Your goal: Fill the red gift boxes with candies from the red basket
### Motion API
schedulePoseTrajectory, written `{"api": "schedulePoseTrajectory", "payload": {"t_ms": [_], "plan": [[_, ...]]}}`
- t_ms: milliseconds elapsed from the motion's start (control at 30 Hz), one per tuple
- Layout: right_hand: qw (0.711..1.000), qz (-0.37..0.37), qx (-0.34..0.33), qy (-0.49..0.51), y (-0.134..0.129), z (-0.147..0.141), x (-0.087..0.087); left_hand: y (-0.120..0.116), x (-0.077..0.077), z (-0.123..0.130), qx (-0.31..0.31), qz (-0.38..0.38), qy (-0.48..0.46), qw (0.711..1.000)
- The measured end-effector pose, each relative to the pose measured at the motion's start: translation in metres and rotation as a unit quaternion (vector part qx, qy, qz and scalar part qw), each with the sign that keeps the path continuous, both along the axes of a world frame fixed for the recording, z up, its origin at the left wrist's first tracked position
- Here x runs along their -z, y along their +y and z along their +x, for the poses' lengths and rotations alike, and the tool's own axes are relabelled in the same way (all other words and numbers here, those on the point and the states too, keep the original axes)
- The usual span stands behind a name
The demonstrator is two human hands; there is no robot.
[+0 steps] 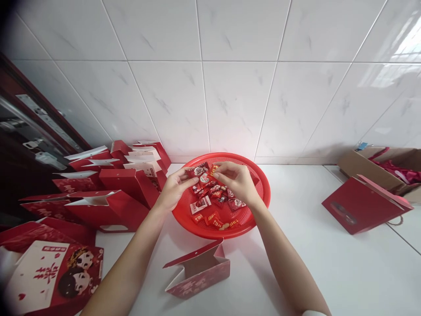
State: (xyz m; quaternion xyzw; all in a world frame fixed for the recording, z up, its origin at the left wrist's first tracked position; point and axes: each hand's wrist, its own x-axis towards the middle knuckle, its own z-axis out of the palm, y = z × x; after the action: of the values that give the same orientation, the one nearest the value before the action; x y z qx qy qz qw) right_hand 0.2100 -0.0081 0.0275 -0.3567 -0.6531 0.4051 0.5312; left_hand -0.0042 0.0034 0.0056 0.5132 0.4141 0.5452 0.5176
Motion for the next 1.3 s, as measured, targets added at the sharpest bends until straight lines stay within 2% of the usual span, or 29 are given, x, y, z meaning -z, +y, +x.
{"api": "schedulePoseTrajectory", "payload": {"t_ms": [333,433,533,633,867,967,1100,1300], "plan": [[0.992,0.056,0.108,-0.020,-0.010,-0.013,0.000,-0.008,-0.008,0.004,0.013,0.028,0.001,1.000],[0.994,0.032,0.102,0.033,-0.013,-0.014,-0.001,-0.011,-0.010,0.005,0.012,0.041,-0.004,0.999],[0.990,-0.034,0.072,0.120,-0.016,-0.016,-0.002,-0.014,-0.013,0.007,0.020,0.047,-0.018,0.999],[0.977,-0.084,0.051,0.187,-0.019,-0.019,-0.005,-0.017,-0.016,0.008,0.036,0.048,-0.031,0.998],[0.947,-0.175,0.004,0.271,-0.022,-0.026,-0.006,-0.022,-0.018,0.013,0.067,0.042,-0.046,0.996],[0.940,-0.179,0.005,0.292,-0.024,-0.029,-0.006,-0.024,-0.018,0.016,0.071,0.038,-0.039,0.996],[0.943,-0.145,0.029,0.298,-0.027,-0.034,-0.006,-0.027,-0.019,0.019,0.075,0.038,-0.024,0.996],[0.938,-0.129,0.045,0.319,-0.029,-0.040,-0.004,-0.031,-0.020,0.025,0.043,0.026,-0.024,0.998]]}}
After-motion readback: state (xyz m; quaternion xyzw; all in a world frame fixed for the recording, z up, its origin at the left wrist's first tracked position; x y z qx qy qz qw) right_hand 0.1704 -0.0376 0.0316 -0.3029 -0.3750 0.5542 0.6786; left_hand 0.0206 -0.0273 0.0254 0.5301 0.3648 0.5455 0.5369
